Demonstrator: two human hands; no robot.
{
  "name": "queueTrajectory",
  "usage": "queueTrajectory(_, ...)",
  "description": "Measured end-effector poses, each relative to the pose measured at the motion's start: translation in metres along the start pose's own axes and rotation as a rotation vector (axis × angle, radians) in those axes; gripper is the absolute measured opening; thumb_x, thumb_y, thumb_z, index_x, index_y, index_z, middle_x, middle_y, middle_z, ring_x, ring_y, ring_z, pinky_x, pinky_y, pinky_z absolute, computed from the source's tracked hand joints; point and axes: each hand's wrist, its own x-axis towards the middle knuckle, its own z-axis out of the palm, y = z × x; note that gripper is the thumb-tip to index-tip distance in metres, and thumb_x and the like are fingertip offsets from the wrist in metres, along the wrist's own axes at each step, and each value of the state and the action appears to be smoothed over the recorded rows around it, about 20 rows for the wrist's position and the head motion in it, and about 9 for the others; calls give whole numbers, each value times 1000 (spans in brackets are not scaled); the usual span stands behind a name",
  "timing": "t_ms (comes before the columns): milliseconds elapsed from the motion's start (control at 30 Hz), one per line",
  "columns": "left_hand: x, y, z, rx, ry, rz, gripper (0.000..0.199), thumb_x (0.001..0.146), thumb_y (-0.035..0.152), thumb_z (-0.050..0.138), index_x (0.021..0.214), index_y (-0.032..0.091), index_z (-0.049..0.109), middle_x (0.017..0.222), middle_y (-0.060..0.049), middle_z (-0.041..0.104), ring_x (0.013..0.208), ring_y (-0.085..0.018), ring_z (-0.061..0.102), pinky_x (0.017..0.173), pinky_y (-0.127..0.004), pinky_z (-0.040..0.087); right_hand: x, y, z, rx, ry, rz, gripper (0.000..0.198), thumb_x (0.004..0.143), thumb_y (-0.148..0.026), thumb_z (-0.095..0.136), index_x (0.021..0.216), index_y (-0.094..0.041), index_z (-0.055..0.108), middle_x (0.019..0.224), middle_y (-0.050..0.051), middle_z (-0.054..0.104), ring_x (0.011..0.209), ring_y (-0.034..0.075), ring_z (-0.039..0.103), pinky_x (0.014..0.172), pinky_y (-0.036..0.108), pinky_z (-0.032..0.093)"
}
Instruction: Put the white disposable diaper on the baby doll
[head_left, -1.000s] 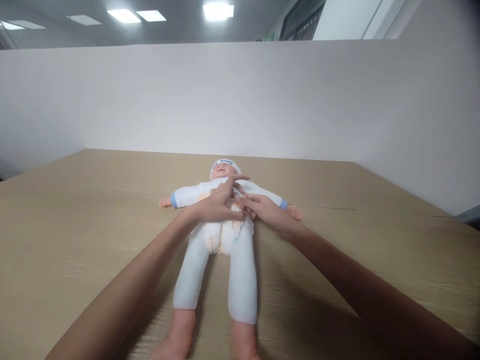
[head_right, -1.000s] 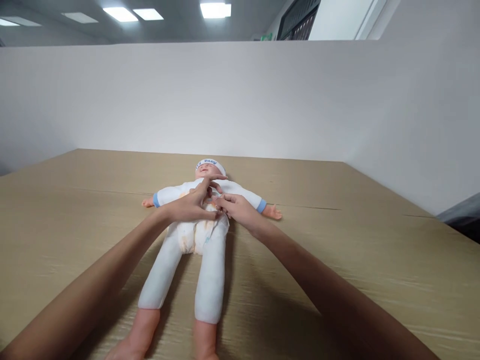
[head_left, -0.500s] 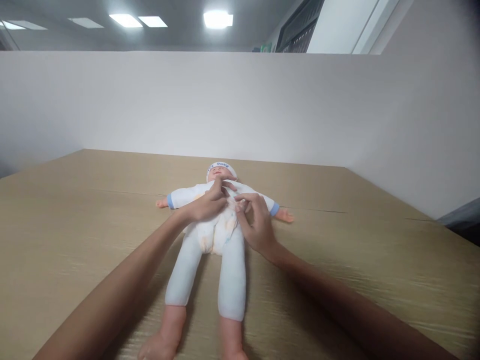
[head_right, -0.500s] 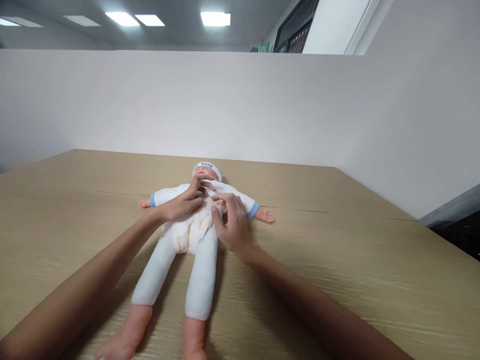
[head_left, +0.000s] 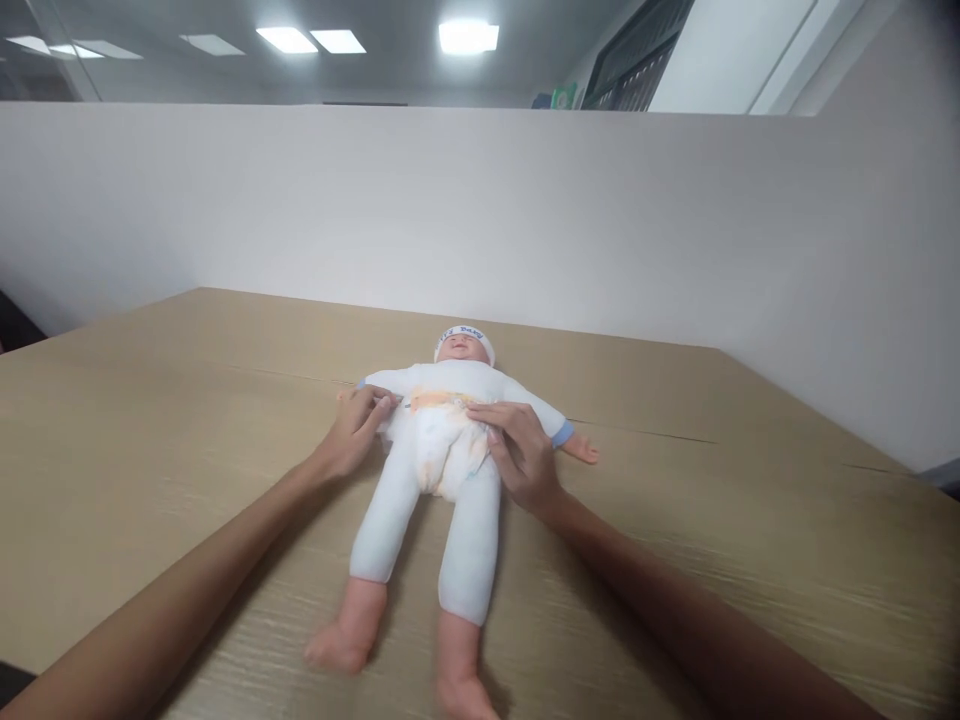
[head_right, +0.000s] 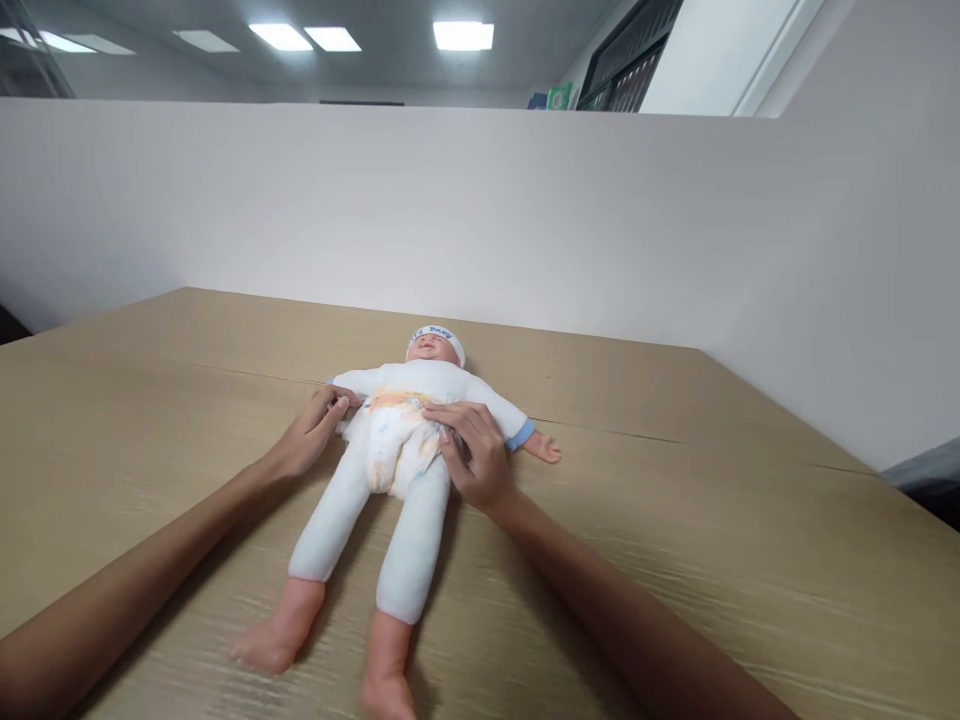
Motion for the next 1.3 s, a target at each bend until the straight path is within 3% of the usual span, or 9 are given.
queueTrajectory(133,0,-9,0,-182,-107,-111,53,114,61,37,113,19,69,122,-10,66,116,-32,57,105,-46,45,0,-1,2,-5,18,16,30,110,-25,50,129,-28,73,130,6,77,125,29,67,108,52,49)
queueTrajectory(300,6,-12,-1,-315,-176,-147,48,109,63,51,90,20,61,99,-6,65,98,-27,60,94,-41,49,0,-2,2,-14,22,4,29,109,-23,51,129,-28,72,131,6,76,125,29,67,108,51,48)
queueTrajectory(400,4,-13,-9,-330,-200,-151,46,109,64,54,96,21,63,107,-6,67,100,-26,62,96,-40,51,-1,-1,2,-27,29,6,28,109,-24,52,127,-28,73,129,6,77,123,29,68,107,50,48)
queueTrajectory(467,2,-16,-15,-198,-178,-114,42,109,61,54,102,21,63,110,-8,68,104,-28,62,97,-42,51,-1,-1,2,-26,28,7,28,109,-24,52,127,-28,73,129,6,77,123,29,68,108,50,47)
queueTrajectory(567,-1,-21,-22,201,-128,18,31,107,49,54,110,20,63,115,-11,68,117,-34,59,102,-49,47,-2,-1,2,-24,24,1,29,109,-22,51,128,-29,72,130,5,76,124,29,68,108,49,47)
queueTrajectory(667,-4,-26,-25,381,-174,81,29,104,44,53,114,20,66,119,-11,68,121,-37,57,103,-53,44,-2,-1,2,-28,25,-2,29,109,-21,52,129,-28,72,131,6,76,125,29,67,108,49,46)
queueTrajectory(833,-6,-31,-23,418,-177,121,29,96,43,64,116,22,68,131,-11,66,131,-38,53,108,-53,40,-1,0,3,-39,25,-13,29,109,-20,51,129,-27,71,130,7,76,124,29,67,107,49,46)
queueTrajectory(1100,-1,-33,-28,322,-185,41,28,97,43,68,114,21,68,107,-5,72,103,-30,64,92,-43,44,-2,0,2,-31,18,-4,28,110,-20,50,129,-27,71,130,7,75,125,28,66,109,50,45)
queueTrajectory(1300,0,-36,-36,366,-235,180,30,107,48,58,120,22,67,113,-9,69,114,-33,61,96,-46,44,-3,2,3,-36,28,-10,28,110,-22,51,128,-26,71,129,7,75,124,28,67,108,50,46)
